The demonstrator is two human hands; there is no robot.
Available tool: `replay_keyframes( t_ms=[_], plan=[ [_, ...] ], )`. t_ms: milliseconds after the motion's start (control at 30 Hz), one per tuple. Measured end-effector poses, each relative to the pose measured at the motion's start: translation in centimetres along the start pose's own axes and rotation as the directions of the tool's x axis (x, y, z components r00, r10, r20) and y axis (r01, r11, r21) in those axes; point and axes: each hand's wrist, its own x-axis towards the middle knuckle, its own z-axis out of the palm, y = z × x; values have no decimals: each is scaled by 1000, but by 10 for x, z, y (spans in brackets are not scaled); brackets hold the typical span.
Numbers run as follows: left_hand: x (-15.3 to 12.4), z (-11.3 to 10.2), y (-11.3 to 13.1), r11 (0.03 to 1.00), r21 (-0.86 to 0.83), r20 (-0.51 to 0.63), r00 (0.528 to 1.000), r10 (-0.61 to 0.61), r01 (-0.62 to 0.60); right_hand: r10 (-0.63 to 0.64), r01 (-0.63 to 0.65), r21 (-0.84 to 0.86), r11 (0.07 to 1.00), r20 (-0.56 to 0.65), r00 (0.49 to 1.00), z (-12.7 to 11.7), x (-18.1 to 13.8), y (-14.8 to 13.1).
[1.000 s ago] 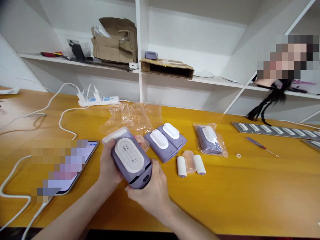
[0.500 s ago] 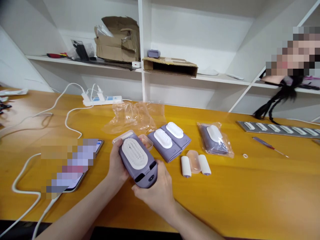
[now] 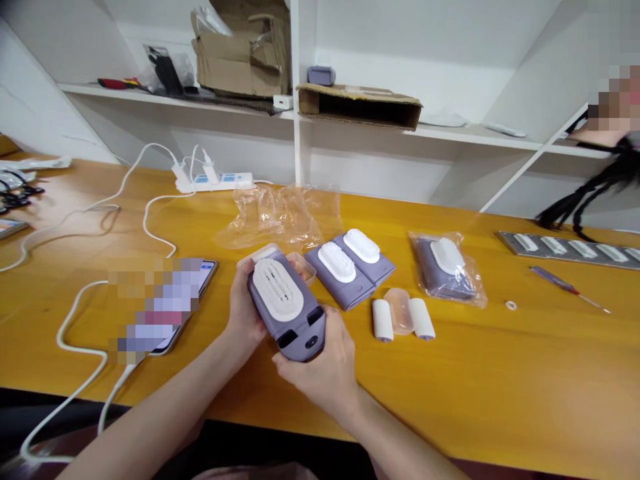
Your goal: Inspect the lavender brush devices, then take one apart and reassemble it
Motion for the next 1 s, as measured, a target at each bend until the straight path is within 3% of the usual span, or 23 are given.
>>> replay_keyframes(
  t_ms=[133,400,533,633,767,933,1000],
  plan=[
    [0,-1,-1,1000,1,49,998,24,-24,33,-33,10,999,31,999,-1,2,-1],
    [-2,-5,2,999,20,11,1000,25,-25,89,-91,14,996,131,987,0,2,-2],
    [-5,2,5,998,27,11,998,57,-57,11,-10,-7,1000,96,995,3,3,0],
    [-6,6,6,995,23,-25,995,95,-94,-40,43,-33,999,73,996,3,6,-2],
    [-7,3,0,992,43,-139,982,126,-121,13,-9,-35,999,118,993,3,9,-5],
    [-11,0,-15,1000,12,-86,996,9,-8,76,-79,24,997,98,992,0,12,-6],
    [-11,0,-19,999,18,-133,991,-29,32,96,-101,42,994,94,991,-1,13,-6]
  ],
)
